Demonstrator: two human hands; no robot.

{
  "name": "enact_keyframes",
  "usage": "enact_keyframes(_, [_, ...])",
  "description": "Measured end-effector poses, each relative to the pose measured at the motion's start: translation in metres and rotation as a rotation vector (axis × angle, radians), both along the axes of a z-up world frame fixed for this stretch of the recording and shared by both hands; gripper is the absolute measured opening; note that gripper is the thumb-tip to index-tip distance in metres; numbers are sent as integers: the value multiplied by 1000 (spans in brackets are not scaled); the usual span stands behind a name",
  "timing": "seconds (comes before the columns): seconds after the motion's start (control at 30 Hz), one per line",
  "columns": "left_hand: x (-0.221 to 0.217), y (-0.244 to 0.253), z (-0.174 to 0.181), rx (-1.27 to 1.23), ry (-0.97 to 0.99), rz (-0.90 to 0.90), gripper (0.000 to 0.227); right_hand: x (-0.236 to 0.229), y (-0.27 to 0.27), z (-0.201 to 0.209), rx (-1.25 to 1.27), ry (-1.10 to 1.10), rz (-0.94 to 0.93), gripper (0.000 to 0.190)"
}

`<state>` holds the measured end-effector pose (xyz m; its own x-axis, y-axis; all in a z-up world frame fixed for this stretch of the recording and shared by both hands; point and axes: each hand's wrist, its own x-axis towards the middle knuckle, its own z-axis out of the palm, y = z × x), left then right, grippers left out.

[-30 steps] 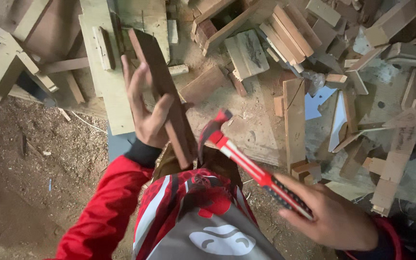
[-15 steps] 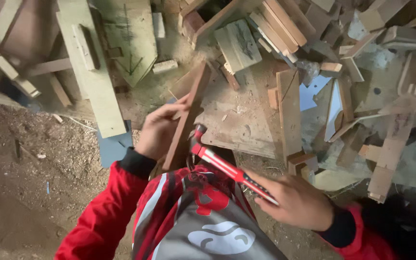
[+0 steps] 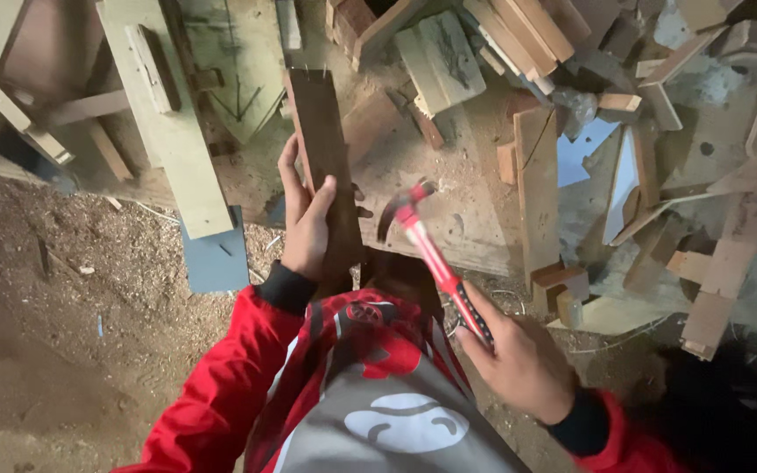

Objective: The person uses a red claw hammer to drive nails into small wooden pieces on a cluttered workbench. They repeatedly position the wood, strike the nails, and adjust the pieces while working among scattered wood scraps and tools.

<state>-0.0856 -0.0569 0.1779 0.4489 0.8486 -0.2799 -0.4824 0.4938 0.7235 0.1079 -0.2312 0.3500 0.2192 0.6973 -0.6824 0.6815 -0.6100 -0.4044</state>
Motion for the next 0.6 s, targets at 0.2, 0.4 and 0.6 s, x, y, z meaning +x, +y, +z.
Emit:
enact_keyframes(0.2, [6, -5, -10, 116, 181, 71, 57, -22, -1, -14, 332, -46, -35, 68])
enact_keyframes(0.4, [-2, 9, -10, 450, 366, 136, 47, -28, 8, -13, 278, -6, 147, 70])
enact_keyframes(0.6, [-15, 12, 12, 133, 173, 170, 55, -17, 5, 10, 190, -26, 257, 79])
